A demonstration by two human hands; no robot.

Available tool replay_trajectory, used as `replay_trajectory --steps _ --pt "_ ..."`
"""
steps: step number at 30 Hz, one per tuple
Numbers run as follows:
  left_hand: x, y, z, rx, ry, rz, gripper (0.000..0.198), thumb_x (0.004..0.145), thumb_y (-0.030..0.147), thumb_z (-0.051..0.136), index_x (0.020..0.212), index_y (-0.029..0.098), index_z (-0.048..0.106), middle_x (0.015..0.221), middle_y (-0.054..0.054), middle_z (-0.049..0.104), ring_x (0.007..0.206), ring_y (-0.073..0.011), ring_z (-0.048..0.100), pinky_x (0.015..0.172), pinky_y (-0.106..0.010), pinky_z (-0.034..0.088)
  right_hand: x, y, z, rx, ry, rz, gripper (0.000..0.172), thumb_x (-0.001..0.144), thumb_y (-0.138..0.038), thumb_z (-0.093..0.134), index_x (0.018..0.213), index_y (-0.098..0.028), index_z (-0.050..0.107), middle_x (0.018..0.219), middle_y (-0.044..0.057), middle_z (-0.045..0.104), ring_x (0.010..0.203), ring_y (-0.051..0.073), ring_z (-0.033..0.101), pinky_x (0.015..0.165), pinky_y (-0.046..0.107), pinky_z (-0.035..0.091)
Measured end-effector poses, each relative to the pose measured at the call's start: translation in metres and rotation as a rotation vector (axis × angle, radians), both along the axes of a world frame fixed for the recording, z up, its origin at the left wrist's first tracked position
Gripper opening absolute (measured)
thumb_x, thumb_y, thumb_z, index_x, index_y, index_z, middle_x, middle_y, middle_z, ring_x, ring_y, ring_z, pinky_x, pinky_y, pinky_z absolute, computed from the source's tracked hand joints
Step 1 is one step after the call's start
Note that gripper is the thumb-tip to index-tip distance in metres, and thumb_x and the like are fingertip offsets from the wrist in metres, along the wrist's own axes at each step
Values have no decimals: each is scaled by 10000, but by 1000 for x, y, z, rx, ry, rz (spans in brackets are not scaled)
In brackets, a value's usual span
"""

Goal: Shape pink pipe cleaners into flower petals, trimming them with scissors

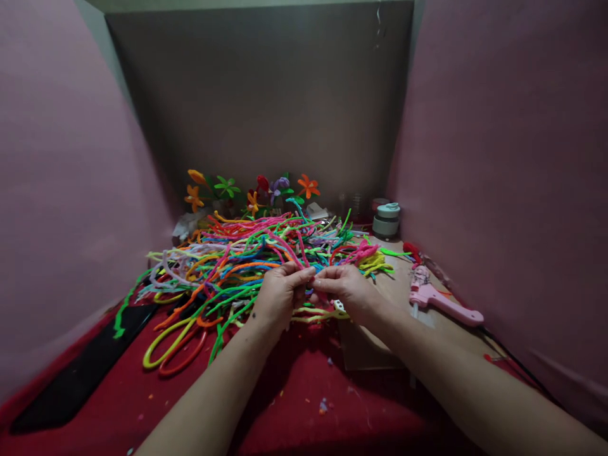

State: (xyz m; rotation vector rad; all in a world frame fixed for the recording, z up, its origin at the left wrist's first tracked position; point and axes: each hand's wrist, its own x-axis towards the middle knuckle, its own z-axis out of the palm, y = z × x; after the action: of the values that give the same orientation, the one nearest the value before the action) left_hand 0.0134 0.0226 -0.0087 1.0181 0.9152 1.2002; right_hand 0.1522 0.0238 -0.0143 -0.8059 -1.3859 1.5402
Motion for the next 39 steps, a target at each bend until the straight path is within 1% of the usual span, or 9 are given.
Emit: replay_trajectory --steps 9,16,20,23,25,29,32,35,39 --pt "-4 3 2 -4 78 -63 282 702 402 615 641 139 530 398 52 460 302 -44 379 309 -159 282 -1 -3 4 -56 -11 -65 199 644 -281 633 540 -125 566 470 9 591 412 68 432 450 212 312" --pt "-1 -11 19 118 263 83 177 646 301 657 662 152 563 419 52 507 291 -48 378 308 -163 276 -1 -5 10 -78 -11 -78 162 625 -242 614 520 -127 567 451 4 581 405 73 424 452 220 314" --pt "-3 -9 21 266 417 91 116 657 270 640 706 165 626 463 51 500 348 -57 382 354 -179 293 0 -4 10 -93 11 -72 144 606 -221 614 511 -129 558 448 7 590 394 73 434 440 216 317" --pt "-10 -1 16 517 583 81 108 693 243 612 761 193 679 656 2 571 559 -107 505 514 -204 394 1 -2 8 -108 32 -47 141 600 -224 623 518 -130 557 445 7 589 384 75 438 427 216 320" --pt "-16 3 14 712 722 67 126 731 229 581 779 214 696 759 -21 574 708 -139 526 643 -227 411 2 0 6 -96 37 -32 135 608 -216 621 526 -126 563 450 9 592 384 71 429 420 213 314" --pt "-22 4 16 893 910 40 161 780 236 531 767 217 691 790 -35 544 752 -148 509 680 -236 393 3 3 2 -62 53 3 102 621 -189 612 556 -117 580 465 10 599 386 69 425 413 209 311" --pt "-22 2 20 925 923 32 146 786 231 527 736 205 662 801 -31 527 755 -142 499 680 -228 389 4 3 3 -104 70 60 110 622 -200 628 571 -115 580 468 10 602 387 72 439 419 211 326" --pt "-21 1 20 864 829 75 67 760 222 562 721 194 610 737 -4 507 690 -122 482 646 -217 389 5 1 8 -148 98 117 131 620 -218 651 591 -109 584 481 13 608 398 73 464 443 215 348" --pt "-19 -3 16 784 700 175 54 728 221 603 758 191 569 666 22 501 613 -106 479 575 -203 394 5 1 11 -149 122 74 156 612 -236 675 608 -106 589 498 17 617 418 81 491 462 220 366"
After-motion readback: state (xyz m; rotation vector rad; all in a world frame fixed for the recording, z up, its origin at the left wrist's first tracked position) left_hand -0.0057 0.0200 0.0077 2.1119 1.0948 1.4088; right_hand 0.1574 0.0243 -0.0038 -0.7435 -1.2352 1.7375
